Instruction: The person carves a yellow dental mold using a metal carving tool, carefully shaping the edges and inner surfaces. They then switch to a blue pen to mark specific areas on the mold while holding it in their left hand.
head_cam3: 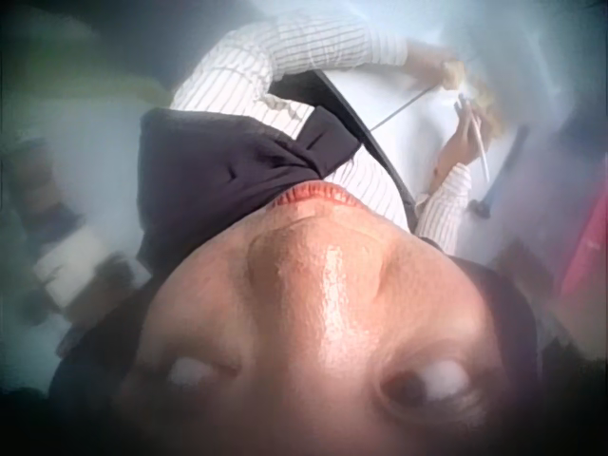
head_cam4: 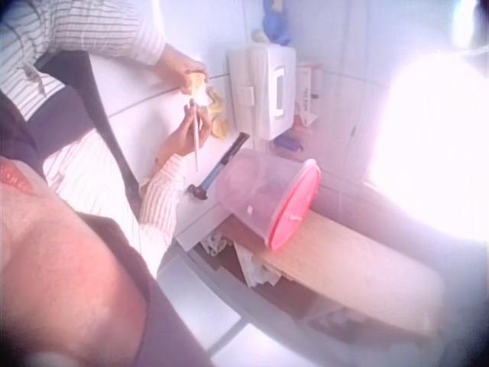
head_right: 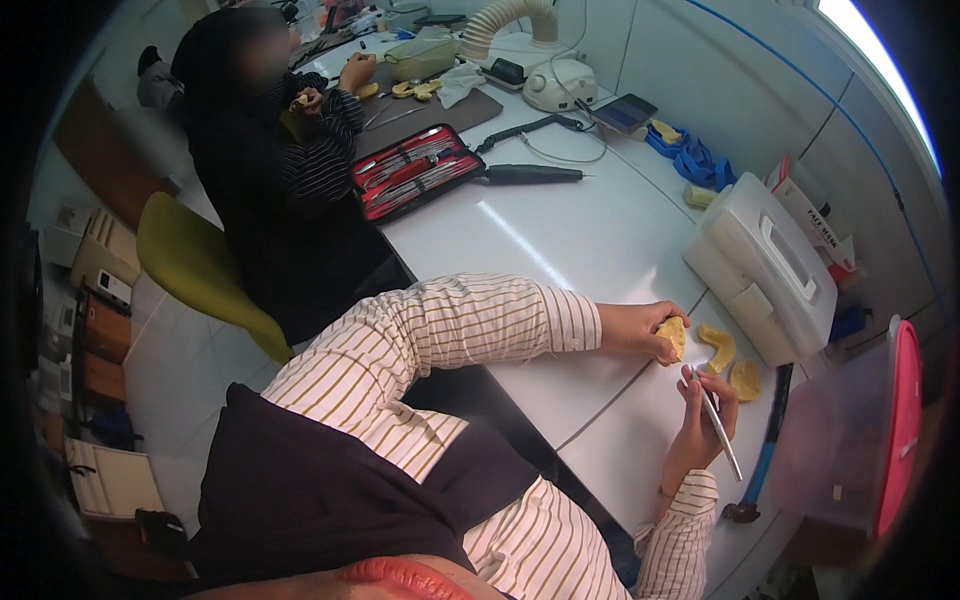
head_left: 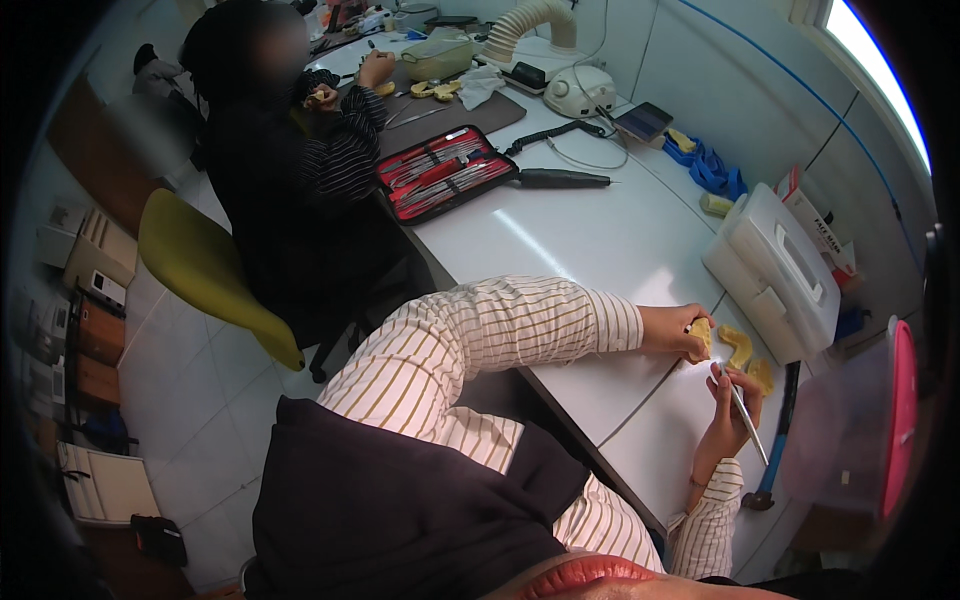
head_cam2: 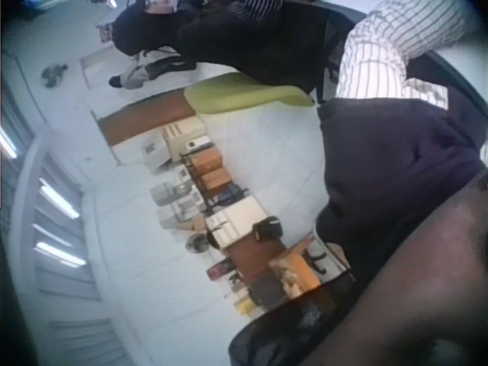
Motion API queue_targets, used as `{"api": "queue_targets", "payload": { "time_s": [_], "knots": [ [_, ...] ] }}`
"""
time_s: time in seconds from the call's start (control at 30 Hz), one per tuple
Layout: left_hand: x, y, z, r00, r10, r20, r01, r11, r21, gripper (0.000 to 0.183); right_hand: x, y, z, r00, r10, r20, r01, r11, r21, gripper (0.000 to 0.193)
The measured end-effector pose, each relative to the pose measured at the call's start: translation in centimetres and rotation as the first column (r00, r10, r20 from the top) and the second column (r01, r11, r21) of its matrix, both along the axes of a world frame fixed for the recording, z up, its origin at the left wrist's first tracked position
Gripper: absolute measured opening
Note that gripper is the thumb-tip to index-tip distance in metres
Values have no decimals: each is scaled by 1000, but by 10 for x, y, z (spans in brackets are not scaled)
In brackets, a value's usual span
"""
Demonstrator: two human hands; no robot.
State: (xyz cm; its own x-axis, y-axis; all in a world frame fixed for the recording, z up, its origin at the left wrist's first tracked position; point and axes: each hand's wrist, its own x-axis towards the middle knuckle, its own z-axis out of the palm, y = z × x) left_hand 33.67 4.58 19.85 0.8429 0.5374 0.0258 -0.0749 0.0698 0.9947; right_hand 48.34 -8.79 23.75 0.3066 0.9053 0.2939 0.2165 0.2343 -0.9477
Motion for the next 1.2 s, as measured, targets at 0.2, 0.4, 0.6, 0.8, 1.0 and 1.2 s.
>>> {"api": "queue_targets", "payload": {
  "time_s": [0.2, 0.4, 0.6, 0.8, 1.0, 1.2],
  "knots": [
    [-5, -7, 5, 997, 5, -71, 2, 995, 104, 75, -6, 0, 4, 998, 2, 70, -7, 998, 62, 9],
    [-9, -12, 10, 990, 7, -138, 12, 991, 132, 80, -9, -2, 11, 999, -28, 26, 26, 996, 84, 12],
    [-2, -7, 18, 999, 37, -20, -30, 959, 283, 75, -13, 12, 27, 986, 13, -168, 10, 991, 134, 13],
    [-1, -16, 31, 994, 51, 93, -83, 920, 383, 68, 23, 13, 13, 997, 70, -28, -65, 984, 168, 10],
    [-1, -40, 21, 992, 32, 121, -92, 838, 538, 70, 37, -12, 0, 951, 248, 186, -277, 949, 149, 16],
    [-2, -53, 16, 985, -6, 171, -104, 772, 627, 71, 38, -28, -9, 911, 338, 236, -360, 931, 56, 24]
  ]
}}
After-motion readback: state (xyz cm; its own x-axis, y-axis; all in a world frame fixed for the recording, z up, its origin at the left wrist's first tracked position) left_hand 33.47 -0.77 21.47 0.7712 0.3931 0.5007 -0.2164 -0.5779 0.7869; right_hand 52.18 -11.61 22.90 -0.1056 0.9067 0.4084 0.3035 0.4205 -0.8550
